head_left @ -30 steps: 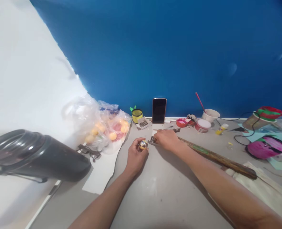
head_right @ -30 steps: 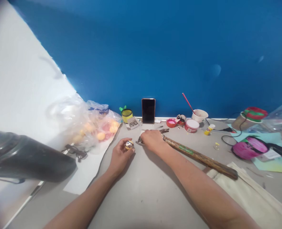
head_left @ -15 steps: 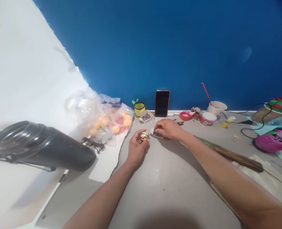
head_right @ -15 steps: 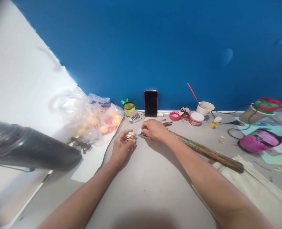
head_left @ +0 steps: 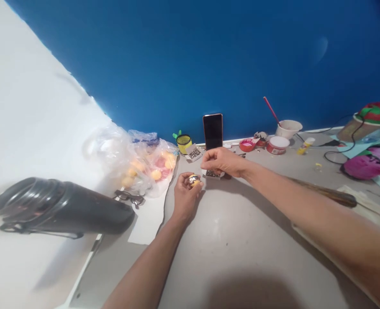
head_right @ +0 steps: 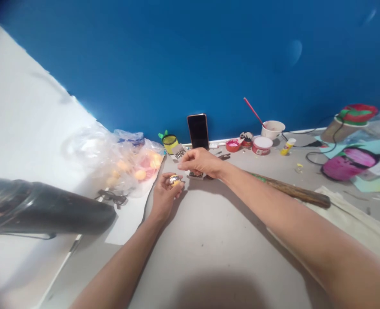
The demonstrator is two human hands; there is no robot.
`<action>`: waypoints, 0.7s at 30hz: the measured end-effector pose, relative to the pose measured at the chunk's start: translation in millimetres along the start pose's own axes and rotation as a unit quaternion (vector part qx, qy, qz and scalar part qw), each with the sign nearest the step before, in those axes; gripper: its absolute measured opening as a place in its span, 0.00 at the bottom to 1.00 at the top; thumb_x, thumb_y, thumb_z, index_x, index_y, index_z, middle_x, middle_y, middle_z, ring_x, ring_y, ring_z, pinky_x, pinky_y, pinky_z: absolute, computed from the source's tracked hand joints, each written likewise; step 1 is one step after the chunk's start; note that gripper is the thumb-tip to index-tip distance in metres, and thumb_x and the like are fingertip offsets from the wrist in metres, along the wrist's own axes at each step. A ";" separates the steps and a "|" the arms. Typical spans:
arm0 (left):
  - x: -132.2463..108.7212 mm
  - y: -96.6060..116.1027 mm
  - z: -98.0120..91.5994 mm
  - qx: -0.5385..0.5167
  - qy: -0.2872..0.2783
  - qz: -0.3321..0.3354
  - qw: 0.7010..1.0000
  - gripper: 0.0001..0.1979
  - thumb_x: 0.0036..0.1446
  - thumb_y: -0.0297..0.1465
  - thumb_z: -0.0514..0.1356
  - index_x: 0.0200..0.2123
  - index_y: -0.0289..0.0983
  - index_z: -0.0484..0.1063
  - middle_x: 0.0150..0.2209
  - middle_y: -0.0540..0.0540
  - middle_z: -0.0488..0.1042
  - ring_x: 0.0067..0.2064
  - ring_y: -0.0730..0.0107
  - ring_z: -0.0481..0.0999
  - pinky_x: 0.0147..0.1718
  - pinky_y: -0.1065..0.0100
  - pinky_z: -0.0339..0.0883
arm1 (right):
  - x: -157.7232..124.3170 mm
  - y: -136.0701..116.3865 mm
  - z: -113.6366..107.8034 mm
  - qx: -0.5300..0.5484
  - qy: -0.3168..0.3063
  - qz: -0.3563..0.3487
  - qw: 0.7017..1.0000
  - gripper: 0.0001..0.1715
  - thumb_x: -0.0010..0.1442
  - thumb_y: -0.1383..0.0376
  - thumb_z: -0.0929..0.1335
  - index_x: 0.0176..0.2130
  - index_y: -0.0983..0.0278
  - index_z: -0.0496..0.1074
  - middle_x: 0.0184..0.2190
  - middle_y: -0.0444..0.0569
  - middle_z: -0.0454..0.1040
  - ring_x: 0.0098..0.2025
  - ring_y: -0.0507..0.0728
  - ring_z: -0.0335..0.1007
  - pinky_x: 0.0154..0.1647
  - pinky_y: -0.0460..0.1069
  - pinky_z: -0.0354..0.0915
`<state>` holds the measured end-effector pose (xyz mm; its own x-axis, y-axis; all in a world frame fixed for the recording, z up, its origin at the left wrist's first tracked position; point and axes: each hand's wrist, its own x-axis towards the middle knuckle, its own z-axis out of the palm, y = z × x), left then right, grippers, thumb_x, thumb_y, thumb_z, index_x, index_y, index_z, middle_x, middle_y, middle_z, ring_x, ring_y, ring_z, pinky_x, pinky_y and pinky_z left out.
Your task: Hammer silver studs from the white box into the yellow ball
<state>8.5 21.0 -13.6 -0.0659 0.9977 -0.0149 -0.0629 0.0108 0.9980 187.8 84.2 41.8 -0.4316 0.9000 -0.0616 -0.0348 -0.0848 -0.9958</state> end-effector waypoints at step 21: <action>-16.3 1.8 6.3 0.122 -0.092 0.027 0.988 0.20 0.48 0.31 0.70 0.44 0.39 0.69 0.39 0.47 0.80 0.36 0.70 0.77 0.37 0.70 0.70 | -75.8 65.5 1.4 0.184 0.033 0.069 0.980 0.23 0.45 0.54 0.82 0.32 0.66 0.76 0.31 0.47 0.78 0.22 0.46 0.65 0.19 0.43 0.62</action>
<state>15.7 5.1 -11.1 0.1215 0.9922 0.0273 0.1786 -0.0489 0.9827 217.0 9.8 -18.7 -0.3958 0.8941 -0.2098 -0.3082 -0.3445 -0.8867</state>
